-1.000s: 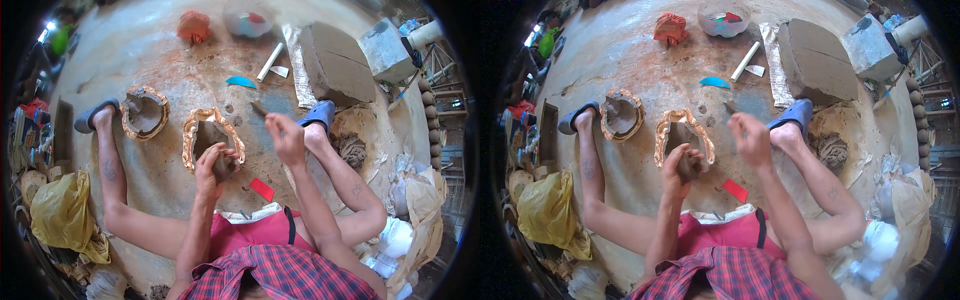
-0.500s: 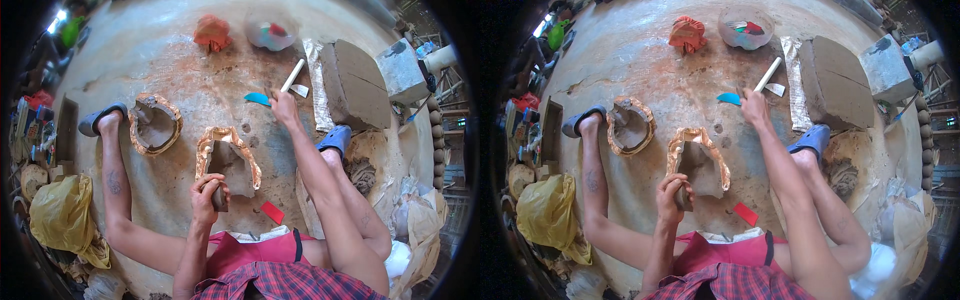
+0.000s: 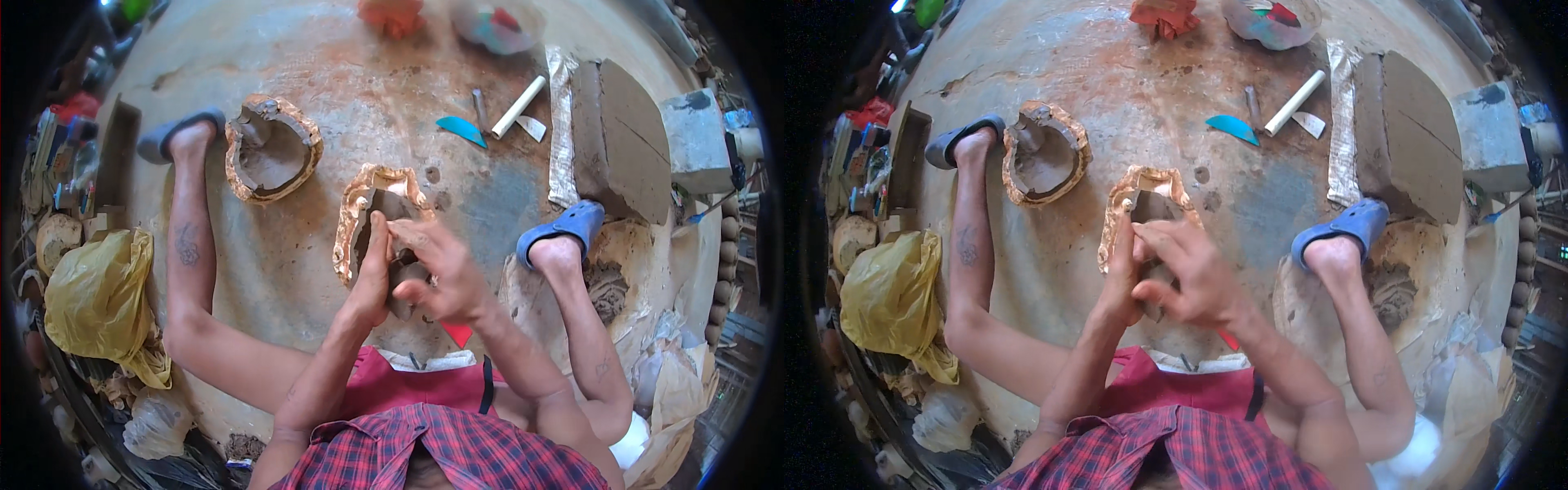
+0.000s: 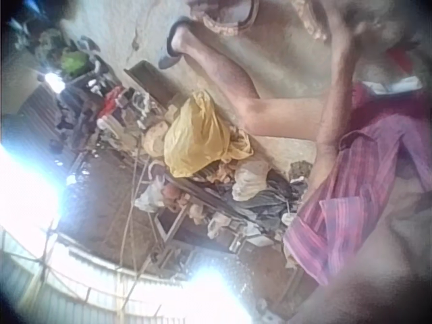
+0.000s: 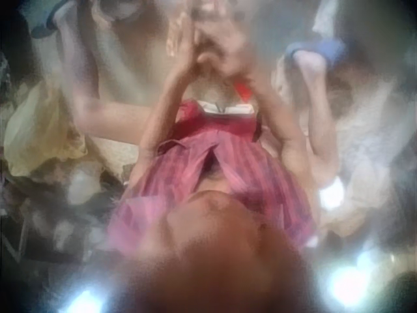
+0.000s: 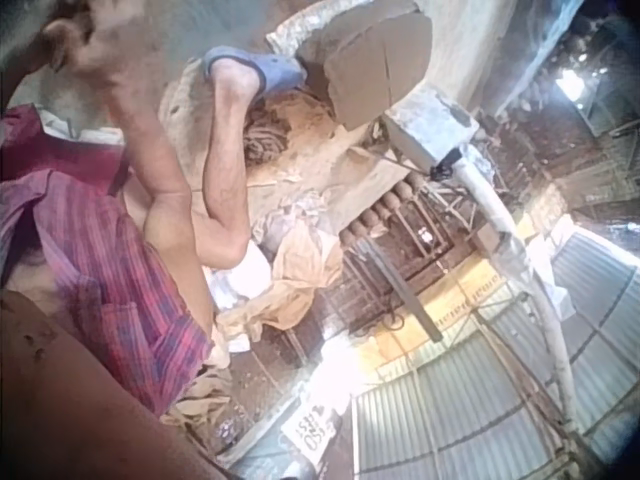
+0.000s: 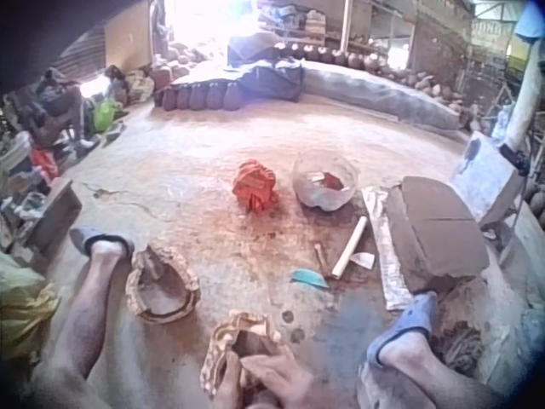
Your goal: The person shapes and smoothes the interior of a clay mold by hand and with a small red plastic tool, then adds additional clay pieces to form a larger structure.
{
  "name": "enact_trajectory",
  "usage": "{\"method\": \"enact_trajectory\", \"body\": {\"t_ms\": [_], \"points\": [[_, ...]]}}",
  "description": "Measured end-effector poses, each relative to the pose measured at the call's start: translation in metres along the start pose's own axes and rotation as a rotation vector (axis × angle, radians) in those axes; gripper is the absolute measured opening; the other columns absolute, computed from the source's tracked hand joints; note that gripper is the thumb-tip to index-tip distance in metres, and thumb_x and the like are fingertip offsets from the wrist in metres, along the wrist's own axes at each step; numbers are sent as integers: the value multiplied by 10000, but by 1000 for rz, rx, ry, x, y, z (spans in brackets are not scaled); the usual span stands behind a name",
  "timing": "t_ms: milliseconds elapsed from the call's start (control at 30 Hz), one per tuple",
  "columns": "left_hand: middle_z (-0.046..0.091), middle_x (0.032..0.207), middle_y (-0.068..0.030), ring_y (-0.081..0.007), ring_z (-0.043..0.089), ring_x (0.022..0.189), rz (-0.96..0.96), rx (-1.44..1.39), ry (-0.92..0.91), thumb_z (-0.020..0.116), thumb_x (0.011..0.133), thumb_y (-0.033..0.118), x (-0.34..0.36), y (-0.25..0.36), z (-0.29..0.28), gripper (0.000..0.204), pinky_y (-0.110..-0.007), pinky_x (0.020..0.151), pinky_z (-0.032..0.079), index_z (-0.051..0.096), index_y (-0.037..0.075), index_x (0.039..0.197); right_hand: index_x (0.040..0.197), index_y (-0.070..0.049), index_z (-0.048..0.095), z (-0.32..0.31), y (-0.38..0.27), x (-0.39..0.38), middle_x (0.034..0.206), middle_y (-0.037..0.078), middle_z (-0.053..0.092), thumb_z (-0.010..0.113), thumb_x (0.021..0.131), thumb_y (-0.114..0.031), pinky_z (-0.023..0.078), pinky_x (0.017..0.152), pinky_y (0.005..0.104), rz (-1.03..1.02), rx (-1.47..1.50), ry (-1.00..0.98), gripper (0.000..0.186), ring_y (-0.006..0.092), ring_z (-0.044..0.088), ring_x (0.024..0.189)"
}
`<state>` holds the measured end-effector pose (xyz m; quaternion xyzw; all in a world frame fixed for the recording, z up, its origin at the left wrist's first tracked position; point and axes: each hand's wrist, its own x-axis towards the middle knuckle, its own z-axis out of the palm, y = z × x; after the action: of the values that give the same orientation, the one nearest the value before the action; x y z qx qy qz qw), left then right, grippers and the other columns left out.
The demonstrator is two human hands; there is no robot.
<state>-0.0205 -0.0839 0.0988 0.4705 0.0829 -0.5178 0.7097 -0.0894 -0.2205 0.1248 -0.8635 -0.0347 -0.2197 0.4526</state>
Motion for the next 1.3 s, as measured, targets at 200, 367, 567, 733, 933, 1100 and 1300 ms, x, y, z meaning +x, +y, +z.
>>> {"method": "enact_trajectory", "body": {"t_ms": [200,367,567,733,933,1100,1300], "points": [[506,1491,-159,-260,499,1375,84,89,99,339,1011,825,-2,-27,29,985,-403,1142,418,345,31,1594,1050,-9,701,3,-9,-38,1045,180,672,666,1009,-530,552,790,431,236,55,54,524,373,687,922],[610,1374,-96,-204,628,1210,87,-21,53,312,1102,684,-6,-53,26,781,-342,967,559,467,63,1550,947,-28,676,0,-5,-45,985,159,659,552,1071,-494,559,764,459,181,-70,55,498,373,673,884],[606,1297,-97,-195,598,1202,409,468,-50,319,1078,721,-12,-74,36,811,-315,1013,511,519,20,1435,789,-51,645,-16,-19,-71,793,106,676,631,1030,-385,547,640,435,176,-350,166,413,311,694,736],[658,868,-66,-94,575,683,510,907,120,525,1113,303,-8,-62,68,349,-314,554,465,650,8,1251,719,-111,658,-94,-38,-94,663,98,654,692,981,-382,543,608,451,321,-617,147,378,308,663,626],[637,790,-16,-132,614,621,452,24,123,628,1052,155,-1,-19,51,232,-307,642,568,692,23,1231,812,-19,650,-278,-2,-170,895,193,676,550,1051,-593,523,746,529,701,-1254,604,630,409,681,862],[680,822,-25,-141,662,697,280,-92,-9,730,977,103,13,-34,44,322,-390,812,607,695,0,1280,1305,43,692,-250,15,-198,1414,311,611,507,1081,-549,477,1095,501,759,-975,656,660,471,590,1305],[511,1564,-136,-248,441,1472,321,-236,-330,456,1117,447,14,-74,91,654,-475,1252,311,312,133,1672,1588,72,379,-58,-26,-77,1576,318,452,466,1057,-648,356,1223,498,279,-367,384,899,469,472,1457]]}}
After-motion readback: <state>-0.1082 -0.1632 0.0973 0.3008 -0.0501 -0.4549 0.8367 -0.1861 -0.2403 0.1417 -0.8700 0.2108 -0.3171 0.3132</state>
